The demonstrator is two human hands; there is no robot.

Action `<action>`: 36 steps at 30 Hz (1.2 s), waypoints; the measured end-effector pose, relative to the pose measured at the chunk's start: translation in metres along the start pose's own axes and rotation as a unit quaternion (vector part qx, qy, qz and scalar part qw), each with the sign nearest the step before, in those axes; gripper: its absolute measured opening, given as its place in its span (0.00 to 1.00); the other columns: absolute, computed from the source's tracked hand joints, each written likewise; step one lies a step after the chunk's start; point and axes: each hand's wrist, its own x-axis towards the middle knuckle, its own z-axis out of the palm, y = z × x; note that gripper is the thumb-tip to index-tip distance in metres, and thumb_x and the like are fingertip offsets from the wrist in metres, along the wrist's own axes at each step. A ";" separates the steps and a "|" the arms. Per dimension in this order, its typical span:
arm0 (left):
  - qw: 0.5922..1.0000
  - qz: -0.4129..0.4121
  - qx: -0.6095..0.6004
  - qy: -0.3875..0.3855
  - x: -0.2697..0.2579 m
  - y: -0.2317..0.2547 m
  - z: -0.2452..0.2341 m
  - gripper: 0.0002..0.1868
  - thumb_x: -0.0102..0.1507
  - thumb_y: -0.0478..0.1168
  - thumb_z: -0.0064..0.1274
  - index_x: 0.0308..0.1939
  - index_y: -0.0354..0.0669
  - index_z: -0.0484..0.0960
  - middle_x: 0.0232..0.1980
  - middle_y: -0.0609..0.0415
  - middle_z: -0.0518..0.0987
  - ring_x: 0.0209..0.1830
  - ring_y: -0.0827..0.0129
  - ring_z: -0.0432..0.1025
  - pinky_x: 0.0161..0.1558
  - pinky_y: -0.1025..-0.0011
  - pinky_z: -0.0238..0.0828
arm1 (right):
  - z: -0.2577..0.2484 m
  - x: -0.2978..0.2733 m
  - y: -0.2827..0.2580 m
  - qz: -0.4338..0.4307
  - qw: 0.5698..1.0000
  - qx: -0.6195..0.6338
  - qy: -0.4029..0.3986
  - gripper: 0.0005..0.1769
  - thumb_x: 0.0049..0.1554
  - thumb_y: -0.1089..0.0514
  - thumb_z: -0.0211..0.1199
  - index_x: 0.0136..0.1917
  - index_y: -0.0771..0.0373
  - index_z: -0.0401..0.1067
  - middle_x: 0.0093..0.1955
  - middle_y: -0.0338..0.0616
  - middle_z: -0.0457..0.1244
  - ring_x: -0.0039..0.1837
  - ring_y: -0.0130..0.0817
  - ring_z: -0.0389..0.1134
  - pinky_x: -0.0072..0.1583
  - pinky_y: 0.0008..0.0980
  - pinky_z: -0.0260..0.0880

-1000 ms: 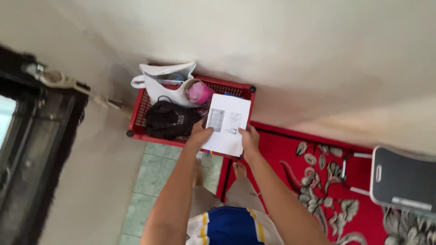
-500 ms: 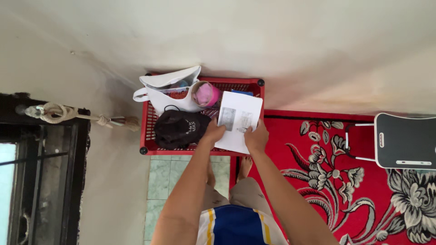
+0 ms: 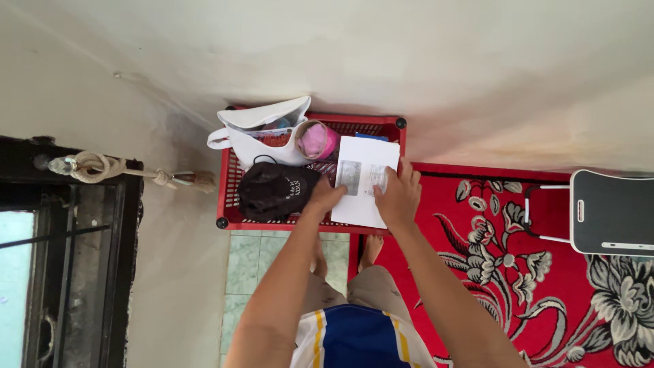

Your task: The person organizes various items including a white cloth, a black pouch, and documents into a red plastic basket.

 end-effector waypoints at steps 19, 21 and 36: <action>0.879 0.157 0.427 0.143 -0.011 0.077 -0.062 0.20 0.69 0.49 0.47 0.65 0.58 0.68 0.35 0.41 0.84 0.36 0.42 0.80 0.36 0.48 0.77 | 0.025 -0.024 -0.056 -0.352 0.911 -0.113 -0.181 0.40 0.43 0.50 0.75 0.69 0.44 0.71 0.85 0.51 0.39 0.85 0.58 0.34 0.75 0.73 0.38; 0.856 0.193 0.461 0.129 -0.007 0.066 -0.066 0.15 0.71 0.47 0.47 0.61 0.57 0.70 0.36 0.43 0.84 0.36 0.44 0.80 0.36 0.50 0.78 | 0.024 -0.020 -0.062 -0.338 0.898 -0.167 -0.227 0.37 0.43 0.50 0.75 0.67 0.45 0.72 0.85 0.49 0.39 0.86 0.56 0.32 0.76 0.72 0.36; 0.701 0.335 0.617 0.127 0.023 0.070 -0.049 0.08 0.63 0.40 0.51 0.45 0.51 0.82 0.35 0.53 0.86 0.38 0.61 0.82 0.33 0.63 0.77 | 0.036 -0.024 -0.024 -0.258 0.953 -0.084 -0.136 0.53 0.41 0.49 0.79 0.76 0.50 0.59 0.83 0.56 0.39 0.83 0.61 0.36 0.72 0.76 0.43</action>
